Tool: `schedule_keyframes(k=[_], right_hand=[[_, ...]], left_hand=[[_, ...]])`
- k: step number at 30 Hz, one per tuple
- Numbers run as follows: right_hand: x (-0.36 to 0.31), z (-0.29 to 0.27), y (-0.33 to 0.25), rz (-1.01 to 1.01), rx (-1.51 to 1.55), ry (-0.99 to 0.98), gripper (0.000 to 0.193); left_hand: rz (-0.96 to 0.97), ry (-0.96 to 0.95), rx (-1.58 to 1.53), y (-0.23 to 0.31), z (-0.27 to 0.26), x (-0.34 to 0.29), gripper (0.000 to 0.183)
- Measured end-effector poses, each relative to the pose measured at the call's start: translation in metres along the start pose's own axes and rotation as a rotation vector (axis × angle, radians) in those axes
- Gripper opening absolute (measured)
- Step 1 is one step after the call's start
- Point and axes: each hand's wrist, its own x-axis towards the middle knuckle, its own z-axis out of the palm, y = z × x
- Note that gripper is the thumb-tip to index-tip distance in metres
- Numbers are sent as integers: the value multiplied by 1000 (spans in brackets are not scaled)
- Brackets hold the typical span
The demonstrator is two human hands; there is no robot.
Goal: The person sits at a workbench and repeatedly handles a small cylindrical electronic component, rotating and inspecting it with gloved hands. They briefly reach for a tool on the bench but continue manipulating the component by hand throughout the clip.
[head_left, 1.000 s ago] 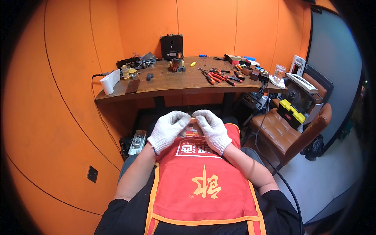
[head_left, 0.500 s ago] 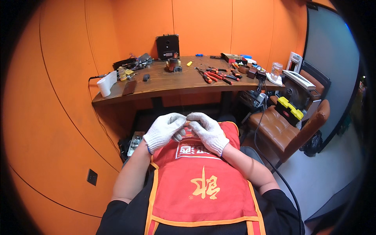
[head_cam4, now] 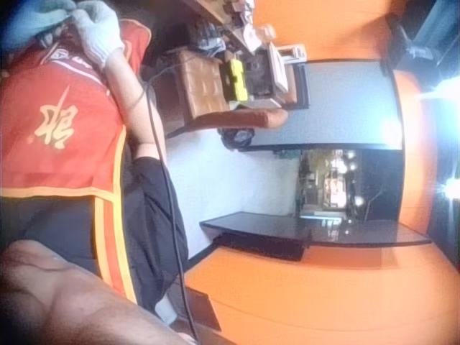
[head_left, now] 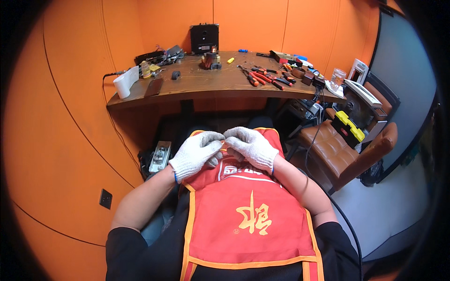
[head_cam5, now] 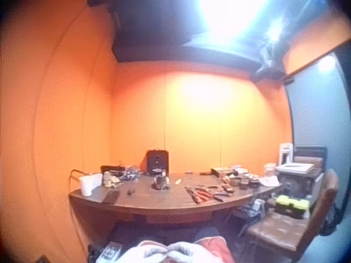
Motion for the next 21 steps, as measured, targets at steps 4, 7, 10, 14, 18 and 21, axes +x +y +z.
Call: schedule_keyframes(k=[4,7,10,14,18,21], right_hand=[[3,8,-6,-43,-151,0,30],[-2,8,-13,39,52,-15,34],[-9,3,-13,87,119,-33,39],[-9,3,-3,-23,96,-3,33],[-8,14,4,-68,106,31,31],[-9,23,5,-292,-199,116,32]], left_hand=[[-23,33,99,-9,2,-13,36],[40,106,132,-7,0,-14,39],[135,149,268,-6,1,-13,39],[182,163,241,-12,6,-13,41],[15,139,-108,-19,3,-13,39],[-32,144,-204,-22,-2,-12,38]])
